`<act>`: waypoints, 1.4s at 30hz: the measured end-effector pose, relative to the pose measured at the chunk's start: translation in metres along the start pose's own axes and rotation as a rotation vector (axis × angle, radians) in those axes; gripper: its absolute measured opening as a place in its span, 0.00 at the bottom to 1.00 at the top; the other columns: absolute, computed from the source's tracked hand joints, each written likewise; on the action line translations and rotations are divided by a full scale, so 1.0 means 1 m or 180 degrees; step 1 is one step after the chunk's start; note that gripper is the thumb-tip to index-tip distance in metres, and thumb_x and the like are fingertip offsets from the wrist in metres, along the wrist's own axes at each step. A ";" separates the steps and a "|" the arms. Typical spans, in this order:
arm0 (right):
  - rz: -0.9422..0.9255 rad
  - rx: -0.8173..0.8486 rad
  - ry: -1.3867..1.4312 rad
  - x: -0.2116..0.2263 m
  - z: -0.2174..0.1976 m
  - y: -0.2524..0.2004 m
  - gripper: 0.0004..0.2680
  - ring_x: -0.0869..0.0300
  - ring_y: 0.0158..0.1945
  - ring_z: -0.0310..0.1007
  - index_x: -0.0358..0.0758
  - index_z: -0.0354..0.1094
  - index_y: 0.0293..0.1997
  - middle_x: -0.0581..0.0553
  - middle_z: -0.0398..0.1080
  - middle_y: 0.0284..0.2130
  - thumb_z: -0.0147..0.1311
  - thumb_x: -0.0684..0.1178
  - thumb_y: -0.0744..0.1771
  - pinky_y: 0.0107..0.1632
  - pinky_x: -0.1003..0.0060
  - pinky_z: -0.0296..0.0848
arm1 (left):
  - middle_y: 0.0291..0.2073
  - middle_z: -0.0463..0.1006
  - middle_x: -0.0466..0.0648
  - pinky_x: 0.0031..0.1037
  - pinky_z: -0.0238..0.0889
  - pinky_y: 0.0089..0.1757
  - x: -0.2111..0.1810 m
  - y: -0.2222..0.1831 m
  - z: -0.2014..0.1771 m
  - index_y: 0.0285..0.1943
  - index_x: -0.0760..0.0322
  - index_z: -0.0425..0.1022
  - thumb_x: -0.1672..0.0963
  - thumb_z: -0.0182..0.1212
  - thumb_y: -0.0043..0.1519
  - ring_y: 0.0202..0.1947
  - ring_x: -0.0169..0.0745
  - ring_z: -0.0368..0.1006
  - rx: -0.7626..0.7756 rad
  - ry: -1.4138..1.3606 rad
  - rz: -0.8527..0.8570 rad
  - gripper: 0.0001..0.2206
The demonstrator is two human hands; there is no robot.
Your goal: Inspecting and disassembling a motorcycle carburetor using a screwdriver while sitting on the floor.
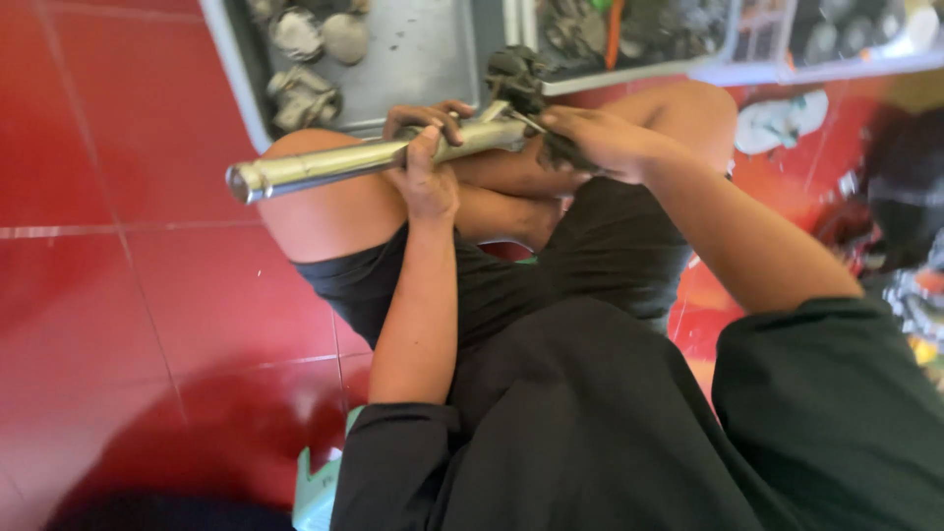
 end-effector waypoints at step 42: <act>-0.0533 -0.1536 -0.1220 -0.059 0.056 0.009 0.22 0.38 0.28 0.75 0.32 0.69 0.26 0.31 0.71 0.19 0.33 0.53 0.75 0.33 0.45 0.72 | 0.29 0.78 0.50 0.28 0.68 0.39 0.008 -0.024 0.028 0.29 0.63 0.73 0.60 0.65 0.51 0.35 0.39 0.77 0.0989 0.1124 -0.0228 0.05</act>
Point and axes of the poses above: each hand's wrist, its own y-axis towards the middle knuckle, its own z-axis out of the palm, x = y × z, the point moved 3 cm from there along y, towards the middle knuckle
